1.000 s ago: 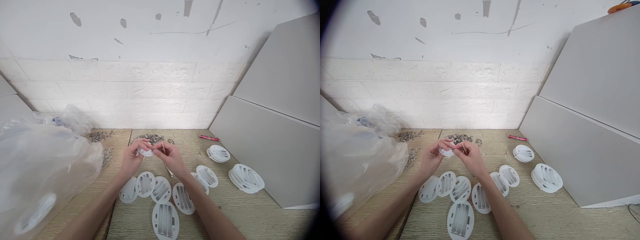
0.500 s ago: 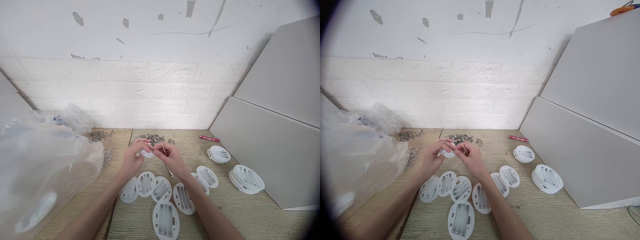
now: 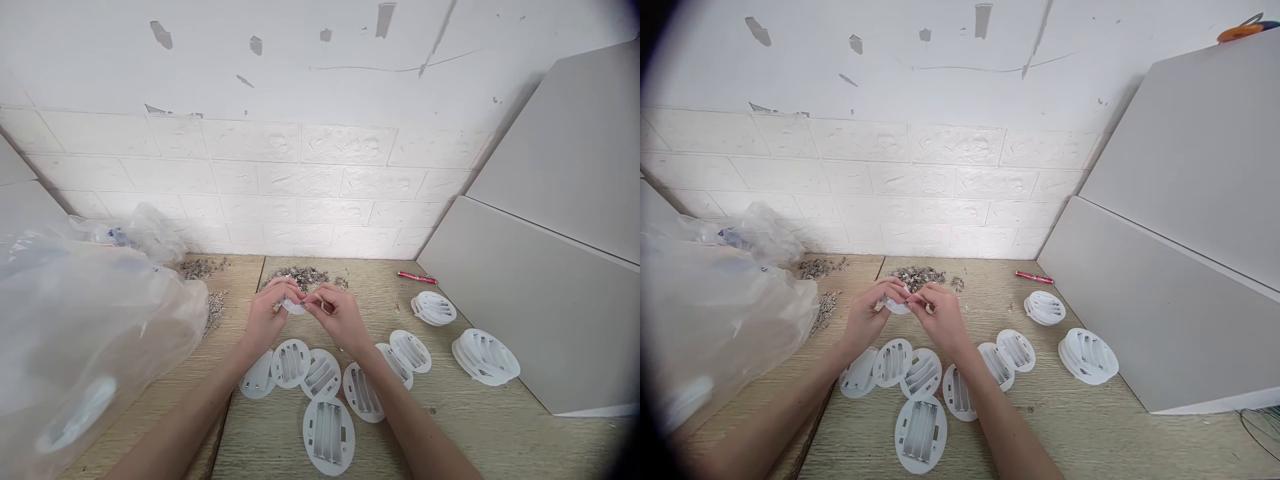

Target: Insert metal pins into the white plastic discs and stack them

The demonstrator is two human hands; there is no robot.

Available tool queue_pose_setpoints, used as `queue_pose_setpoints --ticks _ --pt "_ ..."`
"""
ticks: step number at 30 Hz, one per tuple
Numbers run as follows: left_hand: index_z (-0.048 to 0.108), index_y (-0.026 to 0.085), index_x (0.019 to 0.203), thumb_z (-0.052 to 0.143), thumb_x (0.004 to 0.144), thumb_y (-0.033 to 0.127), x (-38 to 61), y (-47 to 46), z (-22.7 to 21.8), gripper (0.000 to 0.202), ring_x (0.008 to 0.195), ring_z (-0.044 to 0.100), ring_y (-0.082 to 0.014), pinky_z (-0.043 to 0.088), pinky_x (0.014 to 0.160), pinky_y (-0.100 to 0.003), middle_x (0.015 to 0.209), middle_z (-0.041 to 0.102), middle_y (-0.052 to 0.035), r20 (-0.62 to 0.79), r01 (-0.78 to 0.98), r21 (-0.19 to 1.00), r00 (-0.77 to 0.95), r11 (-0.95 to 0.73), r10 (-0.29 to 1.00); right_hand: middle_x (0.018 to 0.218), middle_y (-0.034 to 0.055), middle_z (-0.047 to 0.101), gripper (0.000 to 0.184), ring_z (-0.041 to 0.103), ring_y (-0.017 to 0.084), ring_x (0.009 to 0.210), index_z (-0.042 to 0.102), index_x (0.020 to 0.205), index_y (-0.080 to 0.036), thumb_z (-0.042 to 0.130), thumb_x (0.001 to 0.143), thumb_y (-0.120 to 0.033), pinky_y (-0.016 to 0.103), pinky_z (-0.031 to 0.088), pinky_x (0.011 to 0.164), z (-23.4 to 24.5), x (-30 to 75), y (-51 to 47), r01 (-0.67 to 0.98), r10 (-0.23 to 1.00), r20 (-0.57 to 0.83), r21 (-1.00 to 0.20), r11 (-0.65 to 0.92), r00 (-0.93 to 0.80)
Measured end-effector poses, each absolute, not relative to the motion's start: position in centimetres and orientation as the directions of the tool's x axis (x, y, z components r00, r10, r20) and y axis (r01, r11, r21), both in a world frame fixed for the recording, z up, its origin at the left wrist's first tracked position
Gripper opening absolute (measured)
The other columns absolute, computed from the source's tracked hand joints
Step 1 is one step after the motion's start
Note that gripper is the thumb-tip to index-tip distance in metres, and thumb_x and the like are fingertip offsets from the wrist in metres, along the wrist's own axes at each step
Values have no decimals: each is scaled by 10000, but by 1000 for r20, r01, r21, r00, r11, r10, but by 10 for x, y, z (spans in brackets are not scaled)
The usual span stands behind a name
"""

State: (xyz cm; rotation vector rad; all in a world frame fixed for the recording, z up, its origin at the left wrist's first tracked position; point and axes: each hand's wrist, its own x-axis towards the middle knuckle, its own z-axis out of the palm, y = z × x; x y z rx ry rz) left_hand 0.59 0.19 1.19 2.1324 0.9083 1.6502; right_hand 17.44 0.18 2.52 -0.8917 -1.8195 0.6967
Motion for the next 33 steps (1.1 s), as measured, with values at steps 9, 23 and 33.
queue_pose_setpoints --ticks 9,23,33 --pt "600 200 732 545 826 105 8 1 14 144 976 620 -199 492 888 -410 831 712 -46 722 218 652 117 -727 682 651 -14 507 181 400 113 589 624 784 -183 629 813 -361 252 327 555 22 176 5 138 904 367 -905 401 -219" --pt "677 161 1068 759 668 393 11 0 15 470 824 620 -191 487 672 -281 979 689 -77 107 18 994 -3 -107 994 709 5 585 187 434 115 605 668 798 -180 662 761 -363 256 369 563 14 177 10 98 925 379 -921 377 -4" --pt "724 149 999 779 648 415 17 -7 19 444 796 644 -200 498 694 -304 920 726 -80 77 19 997 90 -79 993 826 47 607 108 530 161 719 674 779 -190 599 815 -258 297 416 646 17 170 3 364 855 511 -782 506 -90"
